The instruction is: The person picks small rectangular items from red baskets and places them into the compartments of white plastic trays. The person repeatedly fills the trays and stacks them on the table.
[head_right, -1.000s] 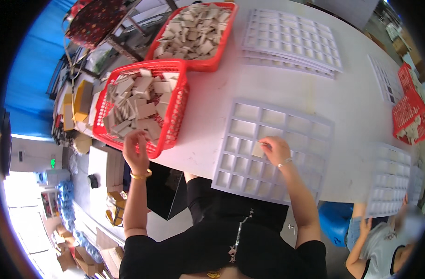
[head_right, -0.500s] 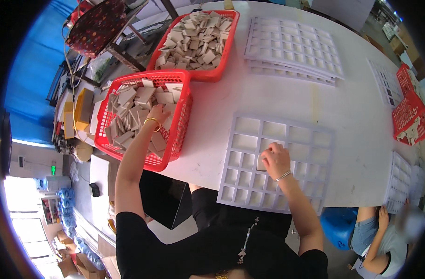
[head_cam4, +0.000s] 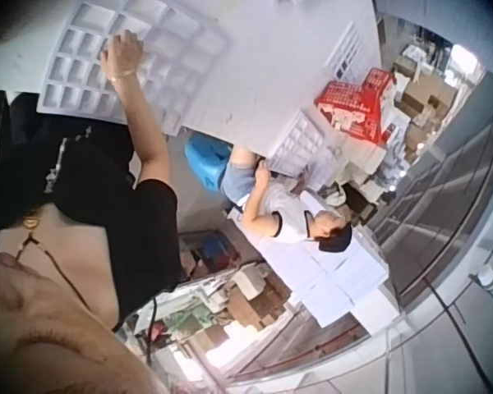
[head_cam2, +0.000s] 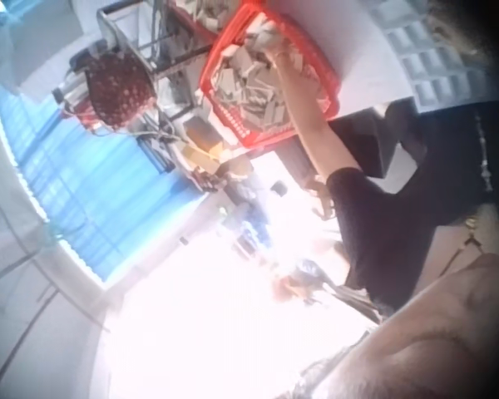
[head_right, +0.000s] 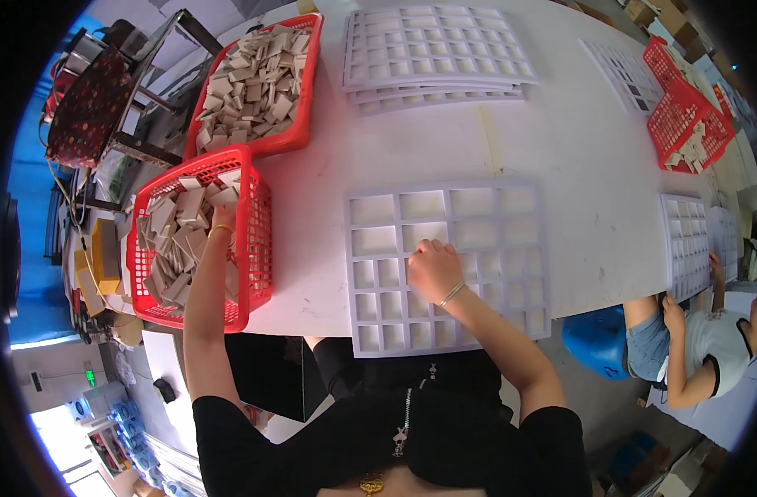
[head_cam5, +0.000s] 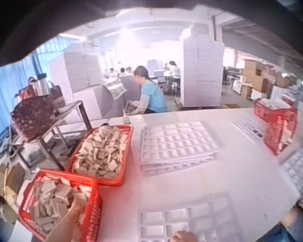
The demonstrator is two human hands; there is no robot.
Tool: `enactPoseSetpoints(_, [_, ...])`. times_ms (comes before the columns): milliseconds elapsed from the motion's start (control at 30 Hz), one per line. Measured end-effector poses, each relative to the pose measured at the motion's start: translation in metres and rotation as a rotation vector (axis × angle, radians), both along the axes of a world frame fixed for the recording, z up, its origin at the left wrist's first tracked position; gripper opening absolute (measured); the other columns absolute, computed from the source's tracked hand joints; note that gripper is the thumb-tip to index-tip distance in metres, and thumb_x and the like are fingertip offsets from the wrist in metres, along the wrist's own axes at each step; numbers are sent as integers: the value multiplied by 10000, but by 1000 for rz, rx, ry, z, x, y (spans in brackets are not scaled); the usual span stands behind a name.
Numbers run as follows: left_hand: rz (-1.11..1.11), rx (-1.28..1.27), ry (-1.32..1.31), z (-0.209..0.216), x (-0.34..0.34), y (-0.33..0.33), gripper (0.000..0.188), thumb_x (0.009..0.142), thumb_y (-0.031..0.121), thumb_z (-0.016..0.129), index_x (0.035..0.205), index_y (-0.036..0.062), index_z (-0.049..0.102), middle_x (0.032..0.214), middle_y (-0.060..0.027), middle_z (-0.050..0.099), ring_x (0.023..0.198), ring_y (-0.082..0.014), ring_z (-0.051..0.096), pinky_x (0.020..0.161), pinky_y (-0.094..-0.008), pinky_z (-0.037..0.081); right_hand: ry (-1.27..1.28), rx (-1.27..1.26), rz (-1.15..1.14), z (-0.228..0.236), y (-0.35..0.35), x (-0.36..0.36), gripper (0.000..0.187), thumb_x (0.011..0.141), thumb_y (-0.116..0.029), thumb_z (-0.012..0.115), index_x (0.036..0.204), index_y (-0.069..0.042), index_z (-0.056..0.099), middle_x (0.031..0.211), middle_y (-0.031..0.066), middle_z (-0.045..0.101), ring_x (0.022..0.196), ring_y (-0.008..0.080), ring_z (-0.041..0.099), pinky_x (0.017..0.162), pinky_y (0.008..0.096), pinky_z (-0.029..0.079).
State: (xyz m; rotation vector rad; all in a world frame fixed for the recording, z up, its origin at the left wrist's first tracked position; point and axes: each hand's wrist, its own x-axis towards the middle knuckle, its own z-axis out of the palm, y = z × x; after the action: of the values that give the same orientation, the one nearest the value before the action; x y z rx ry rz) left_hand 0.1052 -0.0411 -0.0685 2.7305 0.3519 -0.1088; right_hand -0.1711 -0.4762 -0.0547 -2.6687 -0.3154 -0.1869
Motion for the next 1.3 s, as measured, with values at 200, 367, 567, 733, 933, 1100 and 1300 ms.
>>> enactPoseSetpoints(200, [62, -208, -64, 24, -10, -15, 635, 603, 315, 807, 1075, -28, 556, 945, -164, 648, 835, -248, 646, 747, -348, 514, 7, -114, -18, 4, 0, -4, 84, 685, -148, 713, 724, -140, 640, 891, 16, 514, 874, 189, 509, 743, 347, 364])
enactPoseSetpoints(367, [-14, -334, -232, 57, -25, 37, 563, 601, 247, 801, 1034, -31, 574, 939, -158, 645, 842, -235, 635, 748, -340, 503, 82, -131, -23, 11, -3, -15, 33, 703, -118, 680, 721, -138, 662, 885, 23, 520, 878, 193, 509, 746, 344, 370])
enactPoseSetpoints(567, [-17, -624, -897, 144, -101, -20, 358, 800, 142, 718, 1039, -12, 499, 992, -85, 568, 873, -161, 549, 773, -297, 477, 26, 51, 26, 18, 1, 0, 180, 707, -88, 679, 884, -114, 657, 886, 41, 546, 810, 216, 542, 693, 355, 442])
enactPoseSetpoints(733, [-147, -1146, -697, 158, -169, -124, 280, 861, 61, 642, 1070, 26, 459, 1027, -54, 516, 908, -116, 504, 800, -256, 442, 51, 759, 6, 80, 20, 22, 366, 776, -103, 683, 1123, -82, 569, 968, 49, 585, 755, 155, 582, 615, 269, 469])
enactPoseSetpoints(933, [-152, -1528, -212, 113, -224, -230, 157, 946, 115, 536, 1044, 37, 441, 988, -24, 508, 889, -74, 465, 792, -227, 410, 214, 1170, 64, 99, 32, 17, 354, 833, -51, 643, 1163, -28, 517, 979, 37, 593, 800, 73, 587, 603, 211, 459])
enactPoseSetpoints(1100, [-238, -1309, -131, 67, -218, -259, 201, 915, 122, 571, 1054, 27, 459, 844, 7, 488, 751, -46, 424, 672, -208, 385, 107, 1149, -169, 53, -12, 12, 283, 840, -64, 633, 1094, 5, 528, 835, 23, 583, 682, 70, 560, 581, 210, 464])
enactPoseSetpoints(1300, [-436, -819, -160, 48, -186, -286, 288, 808, 103, 661, 1066, 74, 535, 697, 16, 506, 578, -64, 398, 529, -228, 347, -140, 1171, -542, 55, -92, 13, 340, 868, -58, 589, 1191, -27, 489, 784, 18, 539, 625, 57, 513, 549, 203, 438])
